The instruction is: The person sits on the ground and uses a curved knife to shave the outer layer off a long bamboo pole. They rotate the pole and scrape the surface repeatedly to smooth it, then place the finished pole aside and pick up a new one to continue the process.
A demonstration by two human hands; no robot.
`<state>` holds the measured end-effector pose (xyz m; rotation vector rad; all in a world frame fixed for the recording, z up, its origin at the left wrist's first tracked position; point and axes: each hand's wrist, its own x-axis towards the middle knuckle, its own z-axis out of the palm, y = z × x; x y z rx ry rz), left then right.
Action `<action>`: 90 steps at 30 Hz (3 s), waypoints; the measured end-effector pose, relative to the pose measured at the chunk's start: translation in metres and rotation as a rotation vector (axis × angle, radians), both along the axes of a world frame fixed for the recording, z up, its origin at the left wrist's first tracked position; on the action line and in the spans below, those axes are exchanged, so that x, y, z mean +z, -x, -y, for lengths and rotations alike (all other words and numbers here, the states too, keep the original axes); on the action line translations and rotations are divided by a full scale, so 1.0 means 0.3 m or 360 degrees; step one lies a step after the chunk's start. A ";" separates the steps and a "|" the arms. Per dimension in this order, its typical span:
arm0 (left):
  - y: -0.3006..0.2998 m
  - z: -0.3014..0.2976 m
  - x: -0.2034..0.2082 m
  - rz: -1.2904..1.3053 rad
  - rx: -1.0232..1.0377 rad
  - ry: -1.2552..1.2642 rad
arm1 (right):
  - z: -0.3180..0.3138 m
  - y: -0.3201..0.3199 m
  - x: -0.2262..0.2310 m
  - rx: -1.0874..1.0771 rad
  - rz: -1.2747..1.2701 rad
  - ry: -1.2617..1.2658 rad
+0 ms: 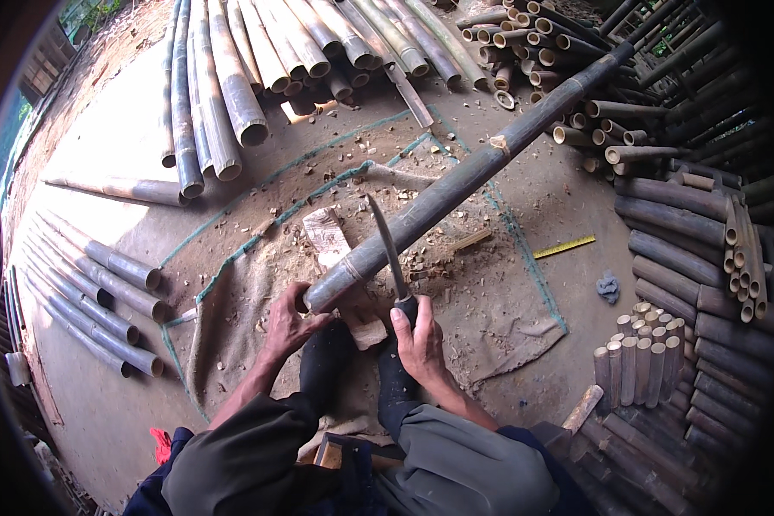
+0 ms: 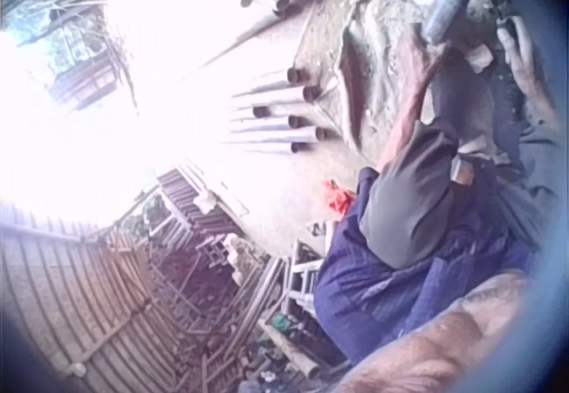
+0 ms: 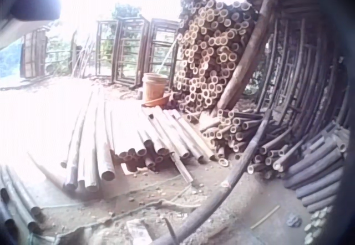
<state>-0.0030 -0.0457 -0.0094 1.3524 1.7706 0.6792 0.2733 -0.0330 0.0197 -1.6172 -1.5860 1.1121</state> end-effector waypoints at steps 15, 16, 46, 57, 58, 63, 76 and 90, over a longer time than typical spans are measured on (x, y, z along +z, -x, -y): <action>-0.157 -0.037 -0.044 0.0052 -0.0050 -0.0149 | -0.059 -0.099 -0.091 0.0018 0.0529 -0.0243; -0.153 -0.030 -0.030 0.0081 -0.0046 -0.0109 | -0.051 -0.085 -0.016 0.0358 0.0564 -0.0122; -0.154 -0.019 0.032 0.0918 -0.0075 0.0402 | -0.053 -0.165 0.047 -0.0117 0.0277 -0.0193; -0.164 0.017 -0.006 0.1438 -0.0041 0.0530 | 0.030 -0.150 0.075 0.0393 0.0411 -0.0319; -0.165 0.018 -0.007 0.1527 -0.0021 0.0567 | 0.046 -0.152 0.079 0.0587 0.0486 -0.0457; -0.167 0.021 -0.029 0.1789 0.0031 0.0704 | 0.037 -0.166 0.055 0.0130 0.0264 -0.0117; -0.103 0.039 0.019 0.1086 0.0317 0.0982 | 0.066 -0.128 0.112 0.0119 -0.0355 -0.0162; -0.242 -0.002 -0.047 -0.0275 -0.0392 -0.0019 | 0.107 -0.049 0.012 0.0396 0.0346 -0.0030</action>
